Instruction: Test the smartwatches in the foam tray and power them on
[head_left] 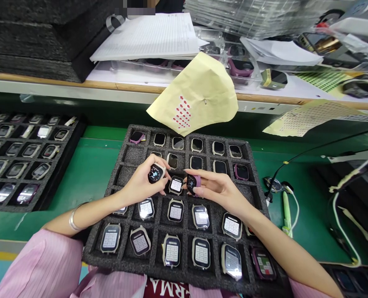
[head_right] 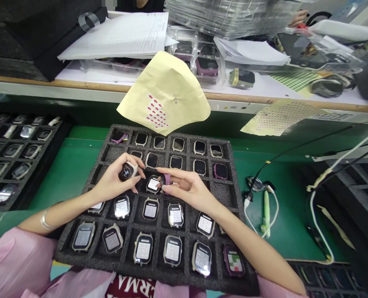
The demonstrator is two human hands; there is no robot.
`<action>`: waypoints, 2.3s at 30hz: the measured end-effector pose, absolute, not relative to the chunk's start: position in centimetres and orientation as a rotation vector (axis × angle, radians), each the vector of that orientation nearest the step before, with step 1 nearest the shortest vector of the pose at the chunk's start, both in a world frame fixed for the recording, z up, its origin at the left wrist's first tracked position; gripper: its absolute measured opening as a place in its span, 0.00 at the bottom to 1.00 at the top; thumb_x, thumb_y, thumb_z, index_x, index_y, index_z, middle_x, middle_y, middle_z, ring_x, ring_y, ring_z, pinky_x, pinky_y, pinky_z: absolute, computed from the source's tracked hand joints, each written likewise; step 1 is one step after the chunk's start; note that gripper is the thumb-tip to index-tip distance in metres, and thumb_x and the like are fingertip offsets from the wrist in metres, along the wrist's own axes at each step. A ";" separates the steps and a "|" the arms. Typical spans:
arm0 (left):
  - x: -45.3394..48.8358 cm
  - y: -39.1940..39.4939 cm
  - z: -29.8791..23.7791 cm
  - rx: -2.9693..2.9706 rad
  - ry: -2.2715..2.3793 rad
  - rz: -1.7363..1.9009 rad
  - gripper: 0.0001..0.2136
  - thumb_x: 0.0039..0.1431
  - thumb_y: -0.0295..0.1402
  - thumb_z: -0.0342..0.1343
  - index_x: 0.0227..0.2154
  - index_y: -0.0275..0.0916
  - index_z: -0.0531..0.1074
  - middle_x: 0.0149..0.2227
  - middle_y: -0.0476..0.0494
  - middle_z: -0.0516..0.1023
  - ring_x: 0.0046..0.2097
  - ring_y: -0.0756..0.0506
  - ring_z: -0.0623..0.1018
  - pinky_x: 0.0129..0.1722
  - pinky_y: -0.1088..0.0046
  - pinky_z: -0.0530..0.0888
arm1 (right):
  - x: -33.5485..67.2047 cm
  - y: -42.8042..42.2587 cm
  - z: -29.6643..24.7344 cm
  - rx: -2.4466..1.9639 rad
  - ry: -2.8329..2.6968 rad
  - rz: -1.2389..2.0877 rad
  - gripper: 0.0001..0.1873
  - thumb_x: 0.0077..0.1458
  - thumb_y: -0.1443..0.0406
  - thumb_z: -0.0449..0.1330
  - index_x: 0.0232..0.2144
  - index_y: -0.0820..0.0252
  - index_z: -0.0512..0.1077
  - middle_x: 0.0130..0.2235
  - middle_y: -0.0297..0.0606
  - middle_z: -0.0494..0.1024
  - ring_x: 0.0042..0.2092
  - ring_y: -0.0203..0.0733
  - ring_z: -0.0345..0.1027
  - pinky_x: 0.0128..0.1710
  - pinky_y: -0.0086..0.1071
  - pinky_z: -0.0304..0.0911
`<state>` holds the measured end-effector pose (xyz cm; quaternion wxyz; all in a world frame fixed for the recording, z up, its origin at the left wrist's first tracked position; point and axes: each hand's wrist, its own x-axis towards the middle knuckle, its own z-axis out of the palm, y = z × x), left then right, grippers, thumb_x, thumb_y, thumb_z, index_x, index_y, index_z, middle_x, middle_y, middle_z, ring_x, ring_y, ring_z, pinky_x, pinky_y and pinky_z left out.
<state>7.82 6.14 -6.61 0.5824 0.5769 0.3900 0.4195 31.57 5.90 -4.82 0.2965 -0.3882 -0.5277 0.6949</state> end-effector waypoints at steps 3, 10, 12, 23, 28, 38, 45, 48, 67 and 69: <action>7.8 6.2 -6.6 1.347 0.912 0.965 0.09 0.52 0.19 0.54 0.33 0.38 0.62 0.41 0.47 0.66 0.36 0.50 0.76 0.20 0.79 0.80 | 31.6 5.9 -4.9 -1.059 -1.419 1.841 0.23 0.52 0.63 0.67 0.52 0.55 0.74 0.45 0.40 0.81 0.48 0.45 0.76 0.50 0.40 0.70; 7.6 6.2 -6.5 1.375 0.886 0.961 0.09 0.51 0.19 0.53 0.33 0.38 0.64 0.41 0.45 0.67 0.39 0.47 0.76 0.22 0.77 0.81 | 31.6 5.9 -4.7 -1.078 -1.401 1.848 0.23 0.52 0.63 0.67 0.52 0.55 0.74 0.48 0.41 0.80 0.48 0.45 0.76 0.51 0.40 0.70; 7.5 6.2 -6.4 1.434 0.906 0.963 0.10 0.48 0.17 0.53 0.31 0.37 0.65 0.40 0.45 0.69 0.40 0.47 0.75 0.25 0.76 0.81 | 31.6 5.9 -4.7 -1.075 -1.391 1.855 0.24 0.52 0.64 0.68 0.52 0.55 0.74 0.47 0.41 0.80 0.48 0.45 0.76 0.52 0.40 0.70; 7.7 6.0 -6.2 1.362 0.935 1.001 0.10 0.49 0.20 0.55 0.31 0.38 0.63 0.38 0.47 0.68 0.38 0.47 0.77 0.20 0.79 0.79 | 31.8 5.8 -4.5 -1.038 -1.426 1.839 0.22 0.51 0.65 0.68 0.50 0.54 0.75 0.48 0.40 0.79 0.48 0.45 0.76 0.51 0.40 0.71; 7.7 6.1 -6.3 1.311 0.958 0.905 0.07 0.55 0.27 0.56 0.35 0.38 0.64 0.38 0.46 0.70 0.34 0.49 0.78 0.17 0.81 0.76 | 31.8 5.8 -4.3 -1.058 -1.426 1.857 0.23 0.52 0.64 0.67 0.52 0.55 0.74 0.44 0.39 0.81 0.46 0.44 0.77 0.49 0.38 0.72; 7.9 6.6 -6.2 0.868 0.839 0.870 0.18 0.53 0.29 0.60 0.47 0.37 0.65 0.38 0.43 0.76 0.37 0.46 0.79 0.26 0.74 0.80 | 31.6 6.4 -5.2 -0.952 -1.143 2.015 0.22 0.58 0.65 0.61 0.55 0.57 0.69 0.50 0.44 0.78 0.49 0.47 0.75 0.48 0.44 0.73; 8.0 6.5 -6.2 0.751 0.747 0.865 0.20 0.48 0.21 0.54 0.46 0.39 0.69 0.40 0.42 0.80 0.42 0.43 0.81 0.42 0.62 0.80 | 31.5 6.1 -5.0 -0.982 -1.183 1.903 0.21 0.56 0.68 0.61 0.52 0.56 0.69 0.47 0.43 0.80 0.49 0.48 0.76 0.46 0.43 0.74; 8.1 6.4 -6.2 0.742 0.721 0.858 0.18 0.47 0.21 0.55 0.43 0.39 0.69 0.40 0.43 0.79 0.42 0.42 0.81 0.39 0.63 0.81 | 31.5 6.0 -5.1 -0.976 -1.235 1.874 0.21 0.55 0.68 0.62 0.52 0.56 0.69 0.48 0.43 0.79 0.49 0.48 0.75 0.46 0.44 0.74; 8.0 5.9 -7.7 1.096 0.775 0.888 0.23 0.52 0.24 0.58 0.51 0.44 0.61 0.40 0.46 0.73 0.43 0.45 0.77 0.35 0.69 0.81 | 31.3 5.7 -5.3 -0.935 -1.289 1.887 0.25 0.59 0.63 0.61 0.59 0.50 0.65 0.55 0.41 0.75 0.57 0.49 0.69 0.51 0.47 0.71; 8.0 5.9 -7.8 1.193 0.870 0.882 0.24 0.52 0.26 0.61 0.51 0.44 0.61 0.38 0.47 0.71 0.39 0.46 0.76 0.28 0.75 0.78 | 31.3 5.7 -5.4 -0.911 -1.304 1.921 0.27 0.60 0.63 0.60 0.61 0.50 0.62 0.56 0.40 0.75 0.57 0.48 0.69 0.54 0.49 0.69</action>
